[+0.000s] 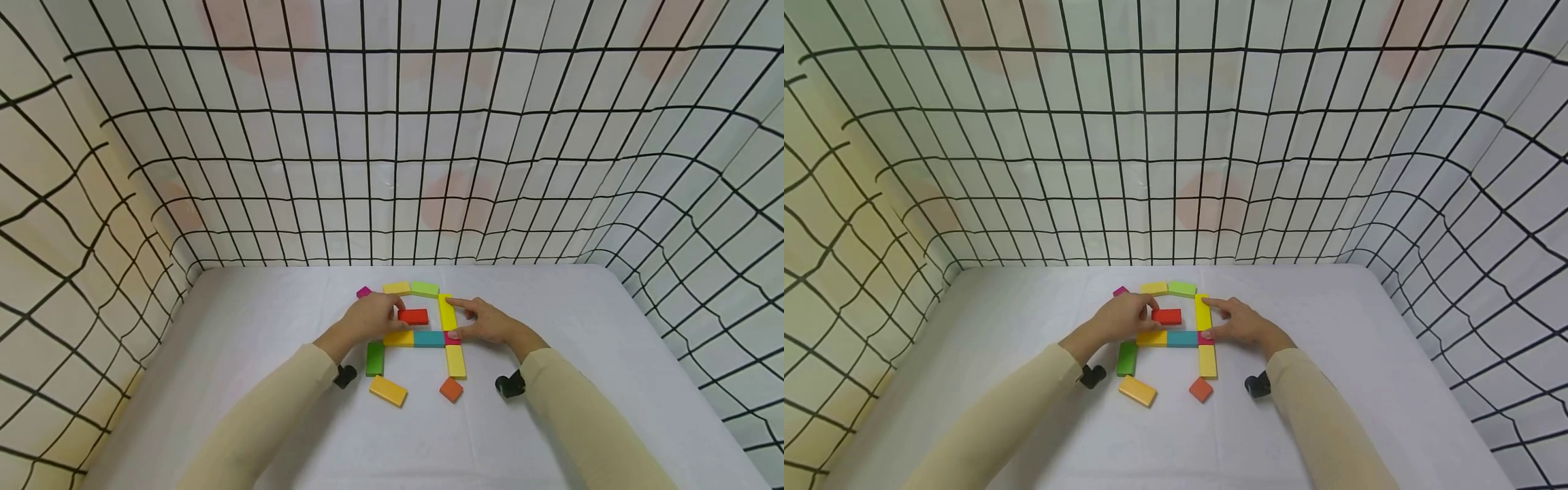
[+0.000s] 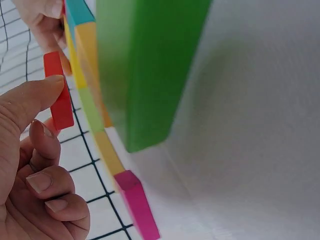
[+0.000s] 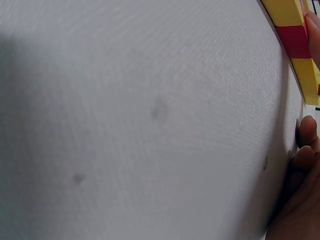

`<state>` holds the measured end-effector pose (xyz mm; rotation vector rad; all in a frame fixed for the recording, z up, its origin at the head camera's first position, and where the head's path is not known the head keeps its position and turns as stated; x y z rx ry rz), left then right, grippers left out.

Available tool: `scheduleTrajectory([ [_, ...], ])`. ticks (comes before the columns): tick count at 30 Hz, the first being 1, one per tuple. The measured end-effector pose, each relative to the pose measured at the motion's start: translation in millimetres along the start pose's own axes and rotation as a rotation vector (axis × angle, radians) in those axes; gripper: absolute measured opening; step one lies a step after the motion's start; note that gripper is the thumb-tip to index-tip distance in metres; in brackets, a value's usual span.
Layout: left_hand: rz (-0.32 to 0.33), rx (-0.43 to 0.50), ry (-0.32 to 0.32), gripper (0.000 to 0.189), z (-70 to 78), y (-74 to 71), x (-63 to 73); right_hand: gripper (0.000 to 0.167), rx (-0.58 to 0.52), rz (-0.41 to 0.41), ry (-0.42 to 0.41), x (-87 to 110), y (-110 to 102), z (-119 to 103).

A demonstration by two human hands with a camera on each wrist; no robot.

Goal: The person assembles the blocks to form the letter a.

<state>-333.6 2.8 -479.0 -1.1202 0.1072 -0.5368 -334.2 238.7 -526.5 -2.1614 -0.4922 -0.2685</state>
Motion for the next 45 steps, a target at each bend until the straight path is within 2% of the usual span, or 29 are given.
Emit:
scheduleTrajectory([
  [4, 0.002, -0.014, 0.023, 0.039, 7.8, -1.7, 6.0, 0.086, 0.003, 0.002, -0.005, -0.1, -0.6, 0.3],
  [14, -0.001, -0.027, 0.141, 0.036, 26.7, 1.1, 24.9, 0.086, 0.0, 0.003, -0.015, 1.0, -1.8, -0.8],
  [28, -0.067, 0.066, 0.225, 0.03, 39.0, 24.5, 57.5, 0.088, 0.002, 0.009, -0.011, 1.5, -1.6, -0.7],
  [37, -0.12, 0.107, 0.326, 0.025, 53.2, 37.6, 77.1, 0.089, -0.006, 0.014, -0.001, 1.5, -1.7, 0.3],
  [40, -0.124, 0.091, 0.368, 0.025, 54.6, 41.3, 82.4, 0.09, -0.002, 0.013, -0.008, 1.3, -1.5, 0.0],
  [45, -0.135, 0.046, 0.394, 0.026, 54.7, 46.9, 88.1, 0.089, 0.009, 0.016, -0.013, 1.4, -1.3, -0.6],
])
Point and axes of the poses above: each hand's wrist, its own x-axis away from the middle knuckle, its own y-axis out of the palm, z = x × y, the point moved 7 cm from there along -x, towards the middle knuckle
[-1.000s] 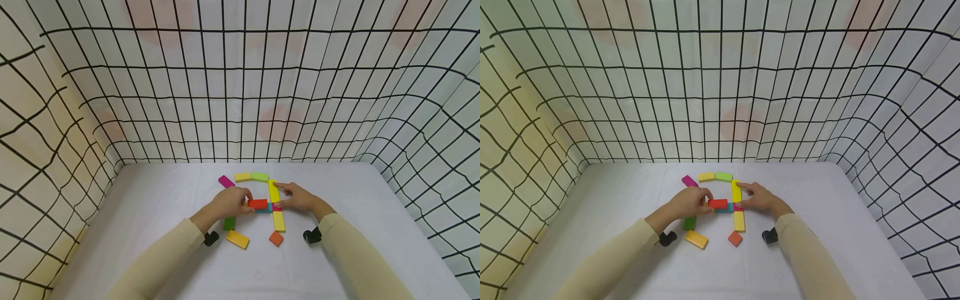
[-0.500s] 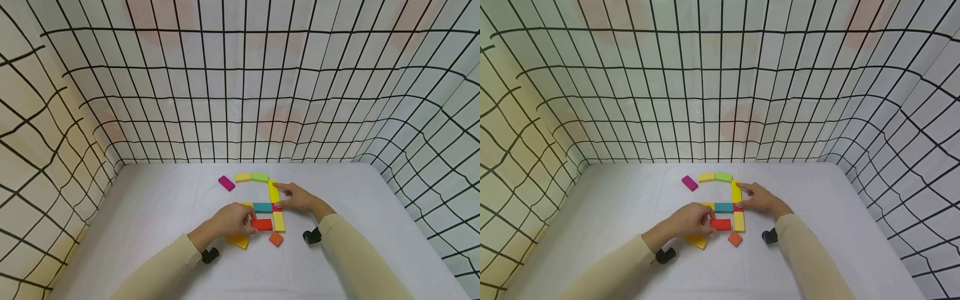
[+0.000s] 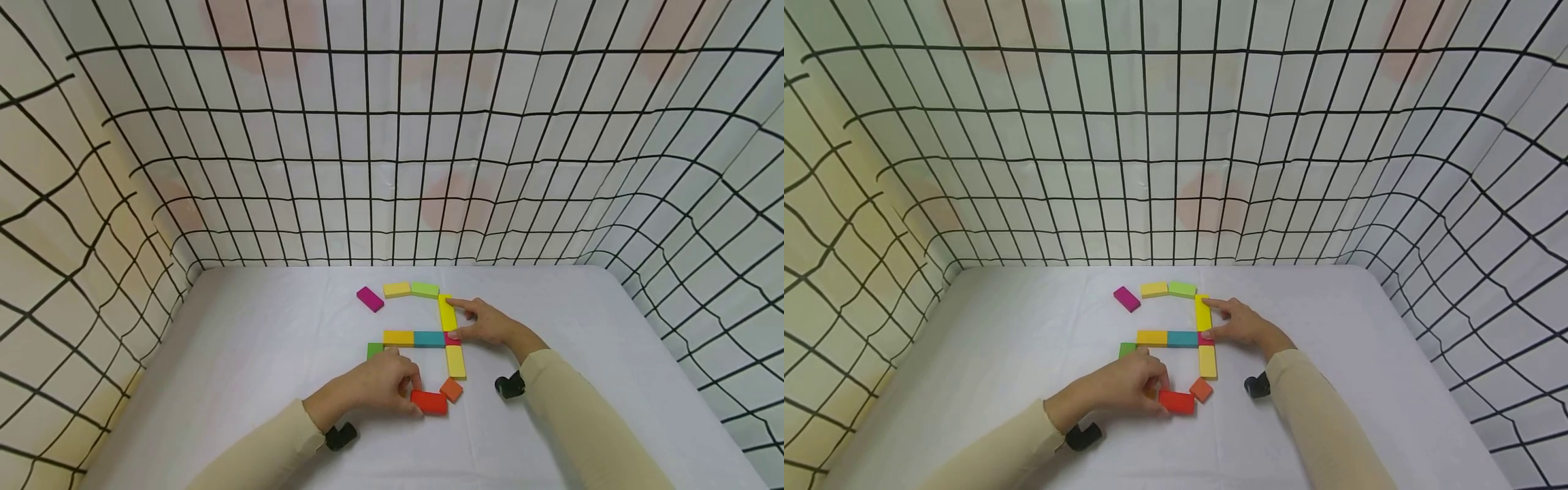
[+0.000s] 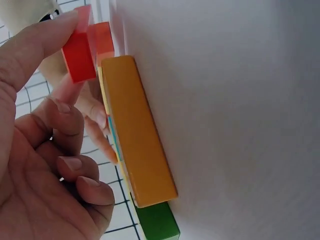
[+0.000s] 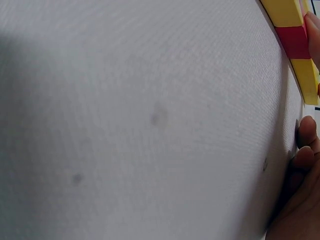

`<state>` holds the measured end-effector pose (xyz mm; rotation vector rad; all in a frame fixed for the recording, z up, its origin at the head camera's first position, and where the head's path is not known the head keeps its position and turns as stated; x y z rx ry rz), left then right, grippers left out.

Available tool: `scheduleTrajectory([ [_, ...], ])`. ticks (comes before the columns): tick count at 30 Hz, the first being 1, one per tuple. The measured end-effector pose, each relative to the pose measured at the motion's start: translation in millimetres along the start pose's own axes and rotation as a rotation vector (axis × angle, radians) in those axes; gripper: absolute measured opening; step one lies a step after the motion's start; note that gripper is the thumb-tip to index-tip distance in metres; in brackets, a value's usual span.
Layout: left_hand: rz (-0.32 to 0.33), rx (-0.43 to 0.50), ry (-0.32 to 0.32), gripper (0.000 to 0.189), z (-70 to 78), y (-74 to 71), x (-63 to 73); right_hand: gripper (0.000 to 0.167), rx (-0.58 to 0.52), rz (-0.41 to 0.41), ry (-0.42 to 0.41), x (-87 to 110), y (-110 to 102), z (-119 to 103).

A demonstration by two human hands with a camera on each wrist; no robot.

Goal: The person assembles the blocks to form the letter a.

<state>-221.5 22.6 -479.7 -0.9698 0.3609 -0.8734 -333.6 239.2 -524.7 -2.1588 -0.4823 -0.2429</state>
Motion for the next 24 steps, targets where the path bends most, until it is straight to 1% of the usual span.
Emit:
scheduleTrajectory([
  [5, -0.03, -0.066, -0.025, 0.032, 0.6, 6.8, 2.9, 0.088, 0.002, 0.0, 0.002, 0.4, -0.5, 0.7],
  [7, -0.024, -0.097, -0.025, 0.032, 1.9, 7.9, 3.7, 0.088, 0.002, -0.001, 0.005, 0.4, -0.3, 1.6],
  [10, -0.008, -0.126, -0.028, 0.028, 3.3, 8.5, 4.0, 0.089, 0.005, -0.005, -0.001, 0.2, 0.2, 2.1],
  [14, -0.004, -0.144, -0.055, 0.023, 2.6, 8.2, 3.0, 0.091, 0.008, -0.009, -0.015, 0.1, 0.4, 1.8],
  [17, -0.002, -0.145, -0.074, 0.023, 2.0, 6.6, 2.1, 0.089, 0.004, -0.008, -0.007, -0.1, -0.1, 2.0],
  [24, 0.003, -0.17, -0.093, 0.022, 2.7, 4.5, -0.1, 0.089, 0.008, -0.011, -0.001, -0.7, -0.6, 1.6],
])
Point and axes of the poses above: each hand's wrist, its own x-axis away from the middle knuckle, its own y-axis out of the palm, z = x × y, the point moved 7 cm from there along -x, towards the middle knuckle
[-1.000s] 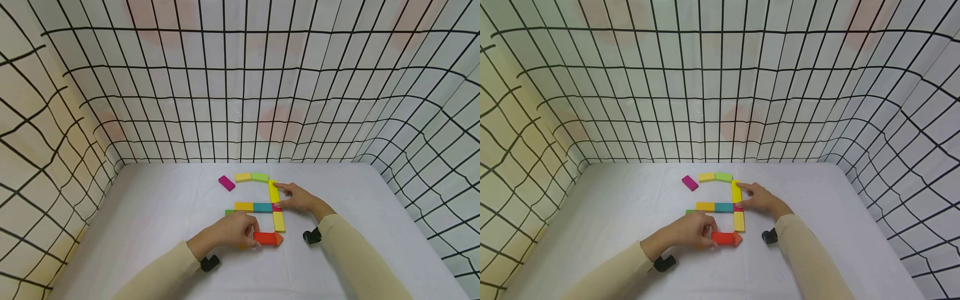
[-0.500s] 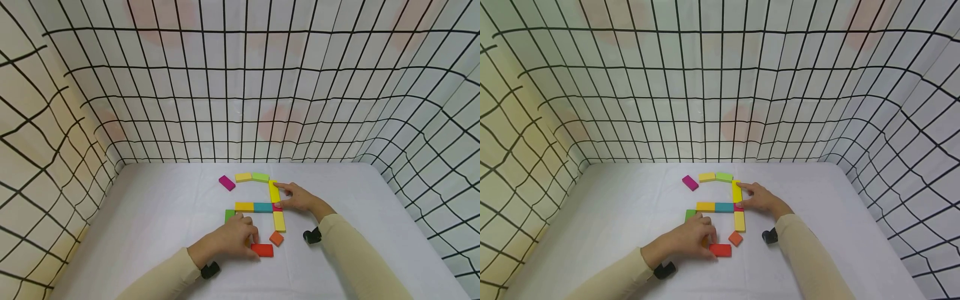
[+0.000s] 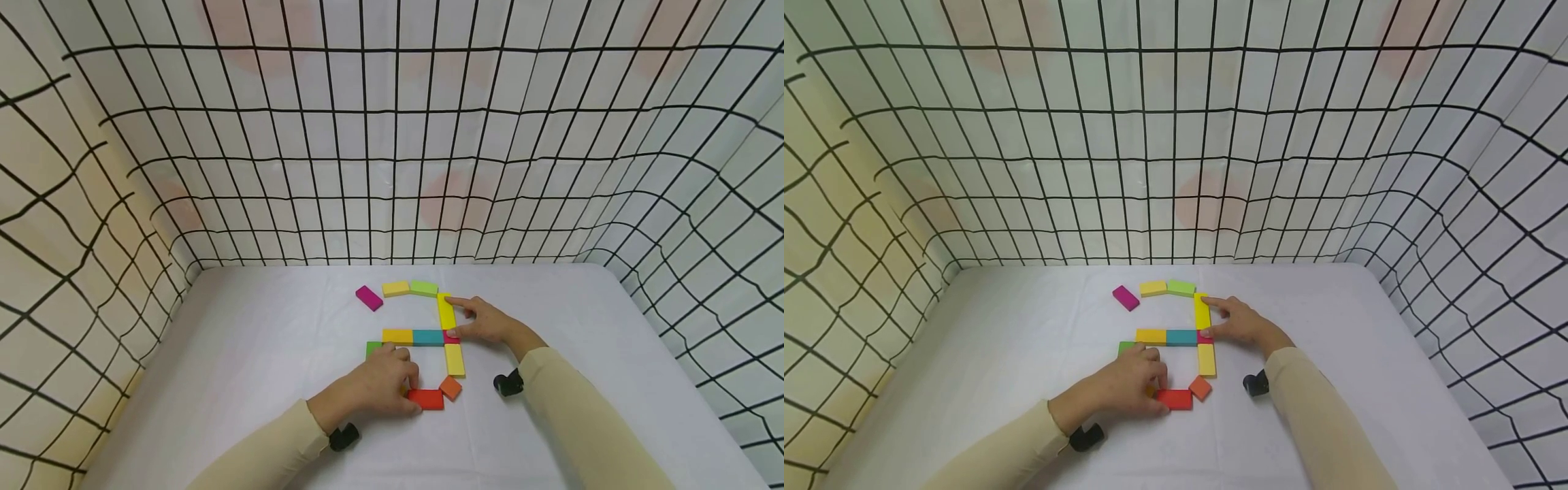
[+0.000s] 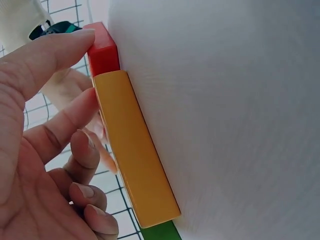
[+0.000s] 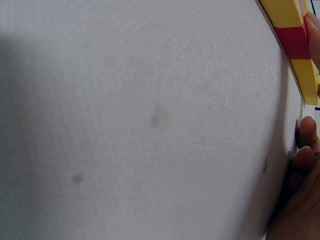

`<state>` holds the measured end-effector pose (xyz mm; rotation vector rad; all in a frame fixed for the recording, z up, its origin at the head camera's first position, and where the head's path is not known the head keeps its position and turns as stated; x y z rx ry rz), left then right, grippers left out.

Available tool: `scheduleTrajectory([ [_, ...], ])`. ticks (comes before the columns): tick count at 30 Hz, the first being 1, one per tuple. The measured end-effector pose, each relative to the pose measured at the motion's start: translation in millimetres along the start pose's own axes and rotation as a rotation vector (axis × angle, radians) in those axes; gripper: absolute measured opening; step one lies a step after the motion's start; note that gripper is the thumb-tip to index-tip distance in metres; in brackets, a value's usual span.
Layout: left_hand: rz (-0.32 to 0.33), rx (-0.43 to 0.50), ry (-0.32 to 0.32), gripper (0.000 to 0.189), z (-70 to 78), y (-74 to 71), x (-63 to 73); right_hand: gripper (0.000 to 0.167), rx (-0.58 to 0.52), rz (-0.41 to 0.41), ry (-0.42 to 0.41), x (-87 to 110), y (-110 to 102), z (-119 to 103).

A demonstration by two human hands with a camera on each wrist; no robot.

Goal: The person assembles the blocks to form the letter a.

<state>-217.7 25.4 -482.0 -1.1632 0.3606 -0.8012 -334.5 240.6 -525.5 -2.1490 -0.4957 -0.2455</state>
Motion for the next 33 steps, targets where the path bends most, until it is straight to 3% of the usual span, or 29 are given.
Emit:
scheduleTrajectory([
  [9, 0.0, -0.002, -0.004, 0.026, -2.0, 1.3, 0.7, 0.089, -0.005, 0.0, -0.001, 0.0, -0.3, -1.2],
  [16, -0.043, 0.015, -0.04, 0.035, -13.7, -3.2, 11.0, 0.087, 0.01, 0.005, 0.002, -1.1, 0.6, 0.1],
  [22, -0.076, 0.022, -0.076, 0.032, -21.9, -8.5, 19.6, 0.088, 0.02, 0.0, 0.001, -0.5, 0.1, -1.0],
  [33, -0.03, 0.015, -0.014, 0.025, -18.2, -11.3, 18.0, 0.086, 0.021, 0.007, 0.003, -1.2, 0.7, 0.6],
])
Point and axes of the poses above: each hand's wrist, its own x-axis away from the middle knuckle, its own y-axis out of the palm, z = x × y, the point moved 7 cm from there along -x, towards the middle knuckle
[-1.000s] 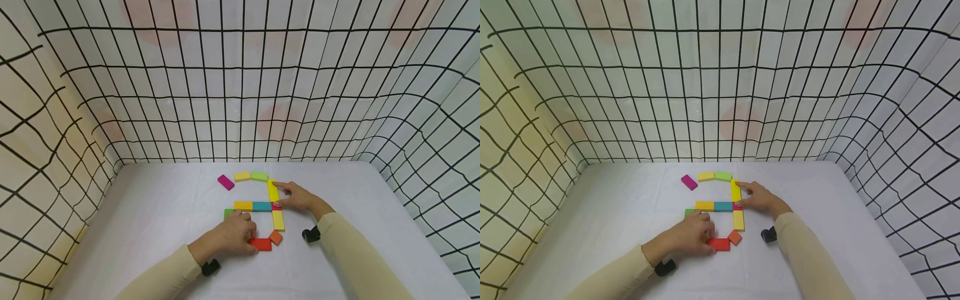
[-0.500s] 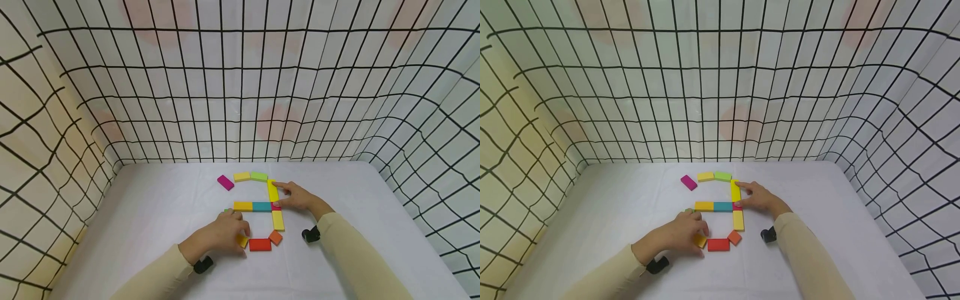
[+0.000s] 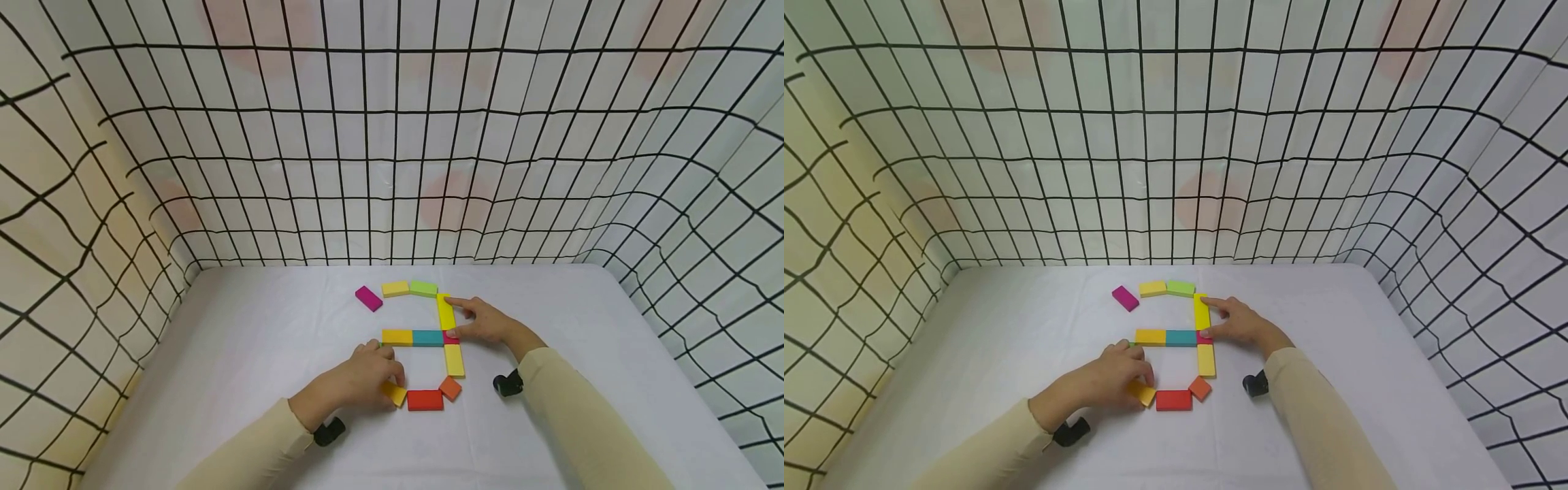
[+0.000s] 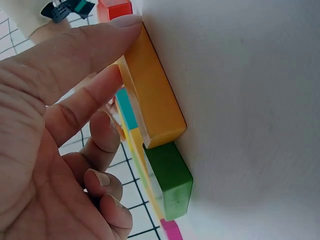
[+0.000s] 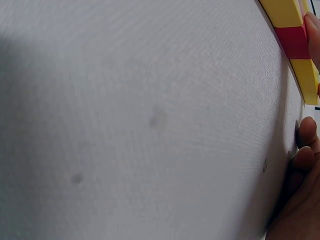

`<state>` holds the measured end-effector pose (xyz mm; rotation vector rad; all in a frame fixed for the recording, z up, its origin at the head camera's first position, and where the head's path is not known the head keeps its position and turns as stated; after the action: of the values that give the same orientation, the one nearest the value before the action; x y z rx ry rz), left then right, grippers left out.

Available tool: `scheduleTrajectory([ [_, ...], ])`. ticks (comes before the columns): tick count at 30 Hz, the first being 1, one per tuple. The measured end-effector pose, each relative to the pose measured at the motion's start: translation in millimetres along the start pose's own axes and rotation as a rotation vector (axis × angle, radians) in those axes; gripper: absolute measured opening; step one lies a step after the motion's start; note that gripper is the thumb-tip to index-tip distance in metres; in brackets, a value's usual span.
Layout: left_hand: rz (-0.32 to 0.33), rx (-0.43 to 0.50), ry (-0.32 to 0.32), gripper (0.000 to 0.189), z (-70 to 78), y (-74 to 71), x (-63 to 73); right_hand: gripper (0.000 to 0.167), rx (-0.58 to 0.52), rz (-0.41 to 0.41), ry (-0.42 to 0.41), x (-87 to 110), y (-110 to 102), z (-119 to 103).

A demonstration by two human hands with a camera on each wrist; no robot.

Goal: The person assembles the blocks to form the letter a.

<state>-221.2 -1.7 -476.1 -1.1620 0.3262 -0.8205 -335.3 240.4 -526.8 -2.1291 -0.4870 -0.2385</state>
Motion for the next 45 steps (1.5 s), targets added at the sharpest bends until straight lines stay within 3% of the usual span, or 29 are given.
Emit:
scheduleTrajectory([
  [5, -0.008, 0.017, -0.01, 0.029, -2.6, -0.4, -1.3, 0.087, -0.004, -0.001, 0.003, -0.1, -0.5, -0.7],
  [9, 0.001, 0.07, -0.051, 0.035, -11.9, -10.3, -0.7, 0.087, -0.01, -0.003, 0.002, -0.2, -0.8, -1.6],
  [21, 0.196, 0.153, -0.141, 0.026, -58.2, -50.4, -5.6, 0.088, -0.016, -0.005, 0.017, 1.7, -0.6, -0.5],
  [25, 0.256, 0.184, -0.217, 0.025, -79.3, -56.1, -14.0, 0.088, -0.02, -0.004, 0.008, 1.8, -0.8, -0.4],
  [32, 0.317, 0.282, -0.408, 0.033, -114.4, -55.7, -32.8, 0.088, -0.023, 0.0, -0.004, 1.5, -1.2, -0.5],
  [41, 0.38, 0.32, -0.562, 0.078, -136.6, -46.5, -51.7, 0.088, -0.013, -0.001, 0.009, 1.3, -0.6, -0.3],
  [45, 0.382, 0.328, -0.622, 0.081, -140.9, -43.7, -52.9, 0.089, -0.013, -0.004, 0.014, 1.6, -1.2, -0.8],
])
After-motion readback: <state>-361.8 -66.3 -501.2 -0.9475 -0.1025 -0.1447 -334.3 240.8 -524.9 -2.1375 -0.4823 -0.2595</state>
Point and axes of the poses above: each hand's wrist, its own x-axis away from the middle knuckle, its own y-axis out of the palm, z = x × y, the point moved 7 cm from there along -x, towards the middle knuckle
